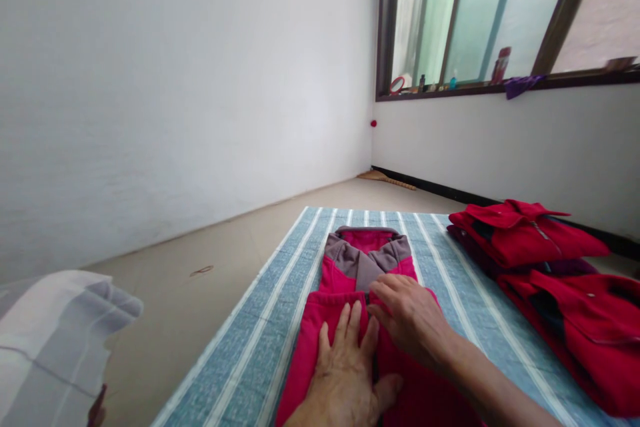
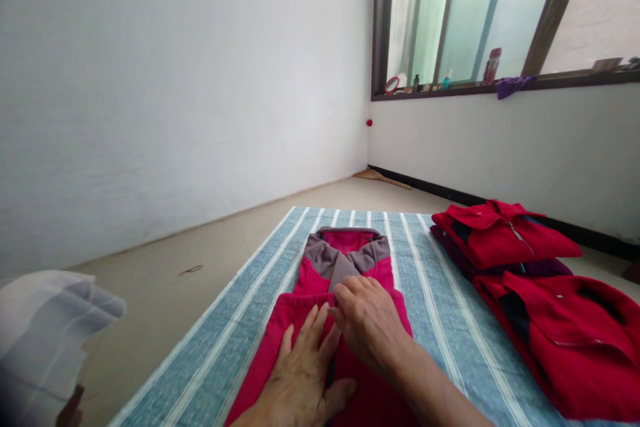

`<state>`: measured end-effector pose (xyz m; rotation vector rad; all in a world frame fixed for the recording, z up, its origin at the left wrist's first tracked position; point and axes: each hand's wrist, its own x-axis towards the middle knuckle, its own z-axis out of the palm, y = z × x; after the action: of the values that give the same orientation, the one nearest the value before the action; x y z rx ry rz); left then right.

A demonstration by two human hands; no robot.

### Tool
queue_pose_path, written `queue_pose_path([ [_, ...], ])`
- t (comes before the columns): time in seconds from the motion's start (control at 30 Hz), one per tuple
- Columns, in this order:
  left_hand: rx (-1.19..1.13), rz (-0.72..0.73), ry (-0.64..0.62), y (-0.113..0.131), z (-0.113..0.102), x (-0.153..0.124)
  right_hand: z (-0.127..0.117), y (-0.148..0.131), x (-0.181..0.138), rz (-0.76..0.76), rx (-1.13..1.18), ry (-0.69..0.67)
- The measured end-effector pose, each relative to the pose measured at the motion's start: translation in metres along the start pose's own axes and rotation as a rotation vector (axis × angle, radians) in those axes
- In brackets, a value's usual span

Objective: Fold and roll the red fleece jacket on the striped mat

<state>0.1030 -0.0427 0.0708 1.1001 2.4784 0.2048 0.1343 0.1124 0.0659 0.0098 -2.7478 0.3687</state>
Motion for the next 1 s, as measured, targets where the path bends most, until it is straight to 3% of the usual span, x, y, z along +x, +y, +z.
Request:
queue_pose_path([
  [0.17,0.02,0.017,-0.018,0.0,0.005,0.0,0.04,0.012,-0.048,0.128,0.084,0.019],
  [0.33,0.003,0.021,-0.027,0.001,0.005,-0.002,0.071,0.026,-0.055,0.182,0.229,0.026],
  [0.73,0.01,0.067,0.053,-0.005,0.008,0.001,0.075,0.03,-0.052,0.166,0.29,0.161],
  [0.9,0.009,0.081,0.055,-0.005,0.006,0.002,0.058,0.028,-0.054,0.114,0.243,0.264],
  [1.0,0.004,0.083,0.068,-0.005,0.005,0.003,0.048,0.029,-0.078,0.091,0.183,0.338],
])
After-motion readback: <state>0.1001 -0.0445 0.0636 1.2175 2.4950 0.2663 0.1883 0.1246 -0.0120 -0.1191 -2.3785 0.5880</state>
